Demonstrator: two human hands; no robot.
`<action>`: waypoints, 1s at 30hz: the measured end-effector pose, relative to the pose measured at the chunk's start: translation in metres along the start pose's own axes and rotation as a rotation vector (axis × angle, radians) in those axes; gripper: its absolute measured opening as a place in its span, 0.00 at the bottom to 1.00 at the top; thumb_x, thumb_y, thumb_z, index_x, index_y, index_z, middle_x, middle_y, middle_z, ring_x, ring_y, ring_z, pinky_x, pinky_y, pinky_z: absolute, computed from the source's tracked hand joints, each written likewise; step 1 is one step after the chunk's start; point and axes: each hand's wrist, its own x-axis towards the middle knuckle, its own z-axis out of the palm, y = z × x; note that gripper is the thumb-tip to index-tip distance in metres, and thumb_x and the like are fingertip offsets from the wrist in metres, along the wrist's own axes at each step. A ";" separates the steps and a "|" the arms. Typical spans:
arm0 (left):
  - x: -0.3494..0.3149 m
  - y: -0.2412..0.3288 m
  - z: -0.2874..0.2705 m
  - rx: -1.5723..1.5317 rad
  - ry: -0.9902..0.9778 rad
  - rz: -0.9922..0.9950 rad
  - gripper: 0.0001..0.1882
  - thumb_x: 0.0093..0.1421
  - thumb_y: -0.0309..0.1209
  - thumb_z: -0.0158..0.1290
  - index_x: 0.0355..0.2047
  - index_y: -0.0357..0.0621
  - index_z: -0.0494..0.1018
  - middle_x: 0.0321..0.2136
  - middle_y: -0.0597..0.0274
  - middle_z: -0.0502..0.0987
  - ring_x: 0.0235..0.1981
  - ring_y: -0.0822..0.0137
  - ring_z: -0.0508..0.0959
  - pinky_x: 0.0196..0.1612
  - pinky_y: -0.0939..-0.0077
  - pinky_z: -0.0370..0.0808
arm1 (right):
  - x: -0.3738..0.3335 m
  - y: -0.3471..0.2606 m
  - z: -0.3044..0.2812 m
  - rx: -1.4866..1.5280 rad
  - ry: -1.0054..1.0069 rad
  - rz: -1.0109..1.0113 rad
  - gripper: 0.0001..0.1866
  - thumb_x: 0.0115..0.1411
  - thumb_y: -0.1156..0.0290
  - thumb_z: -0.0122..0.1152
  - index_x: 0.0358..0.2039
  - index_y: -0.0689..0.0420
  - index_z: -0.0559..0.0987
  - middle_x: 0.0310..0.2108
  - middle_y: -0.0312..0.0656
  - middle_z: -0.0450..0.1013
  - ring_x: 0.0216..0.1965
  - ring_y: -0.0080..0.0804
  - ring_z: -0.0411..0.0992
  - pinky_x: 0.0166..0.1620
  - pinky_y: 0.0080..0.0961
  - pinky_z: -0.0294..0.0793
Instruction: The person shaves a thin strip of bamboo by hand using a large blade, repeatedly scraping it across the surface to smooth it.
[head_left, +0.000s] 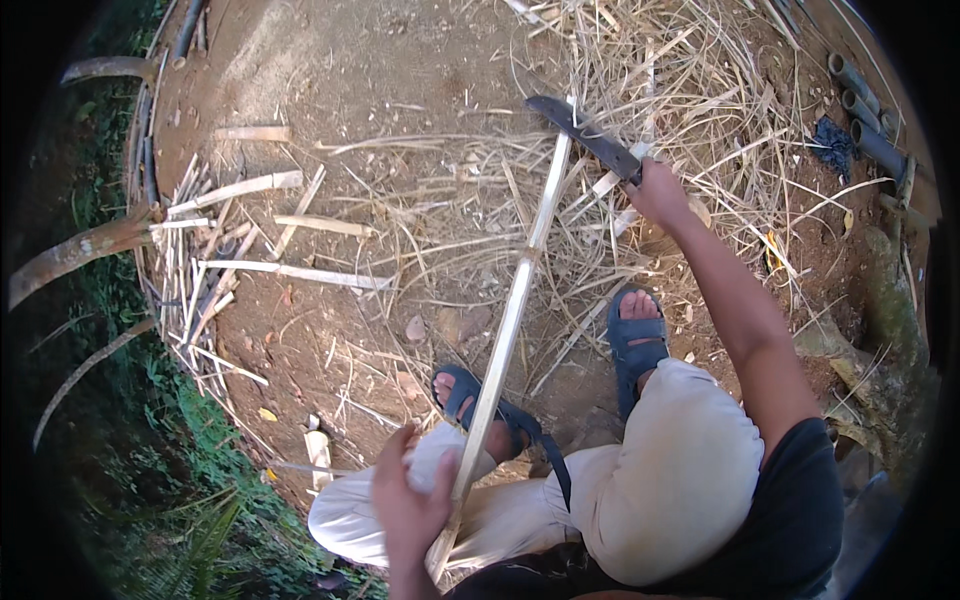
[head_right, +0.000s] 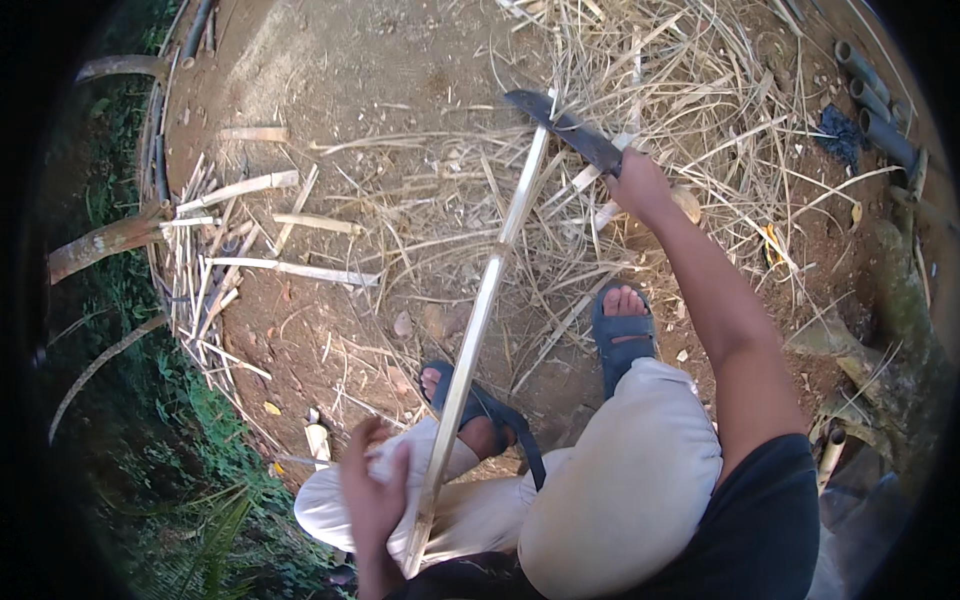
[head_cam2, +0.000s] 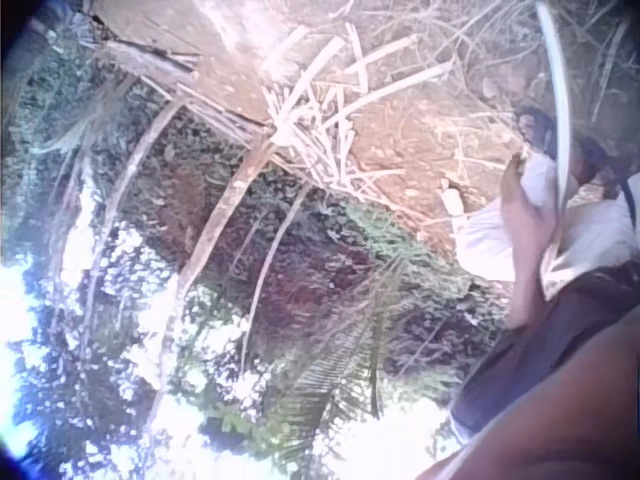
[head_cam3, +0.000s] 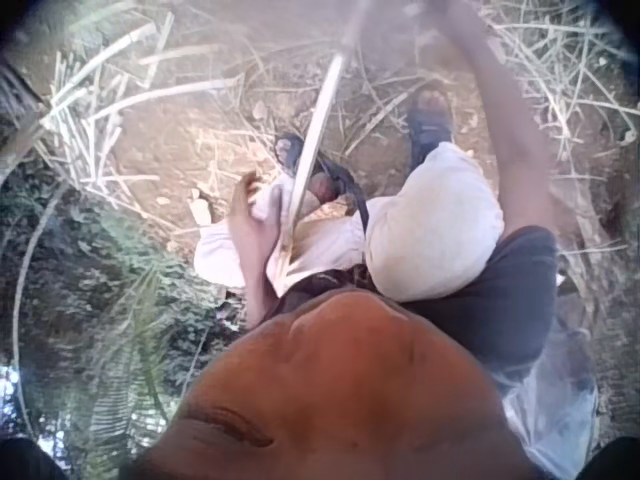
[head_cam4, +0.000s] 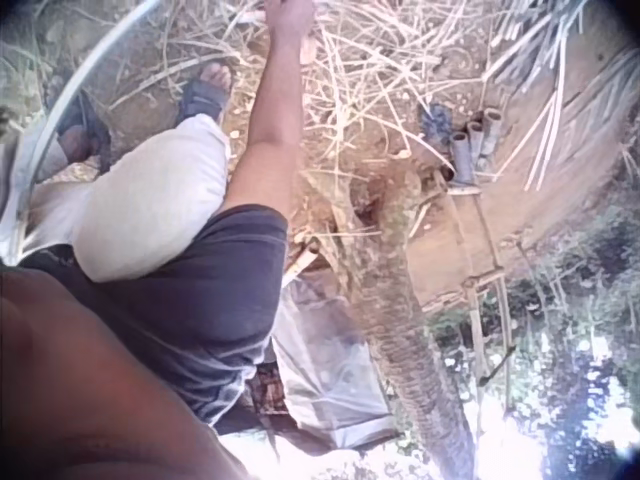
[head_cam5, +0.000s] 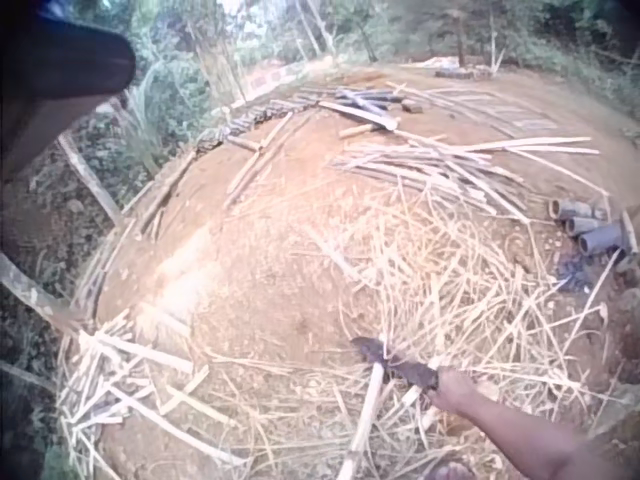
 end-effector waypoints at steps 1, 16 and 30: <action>0.013 -0.006 0.030 -0.015 0.020 -0.003 0.29 0.54 0.41 0.65 0.47 0.31 0.71 0.37 0.43 0.79 0.39 0.47 0.80 0.44 0.60 0.76 | -0.003 -0.005 0.001 0.017 0.011 -0.023 0.19 0.56 0.62 0.63 0.36 0.66 0.73 0.35 0.60 0.76 0.39 0.56 0.76 0.43 0.45 0.76; 0.000 -0.030 0.059 -0.730 -0.762 -0.751 0.23 0.68 0.52 0.47 0.26 0.46 0.65 0.11 0.74 0.58 0.09 0.79 0.56 0.13 0.81 0.53 | -0.082 -0.021 -0.042 0.219 0.043 0.056 0.18 0.61 0.58 0.57 0.32 0.63 0.73 0.26 0.53 0.76 0.28 0.56 0.75 0.35 0.45 0.73; 0.000 -0.024 0.083 -0.641 -0.944 -0.765 0.24 0.67 0.54 0.46 0.28 0.46 0.66 0.12 0.73 0.60 0.10 0.79 0.60 0.13 0.81 0.56 | -0.057 0.069 -0.012 -0.153 -0.088 0.063 0.19 0.57 0.58 0.61 0.39 0.62 0.73 0.31 0.54 0.77 0.34 0.52 0.78 0.41 0.45 0.78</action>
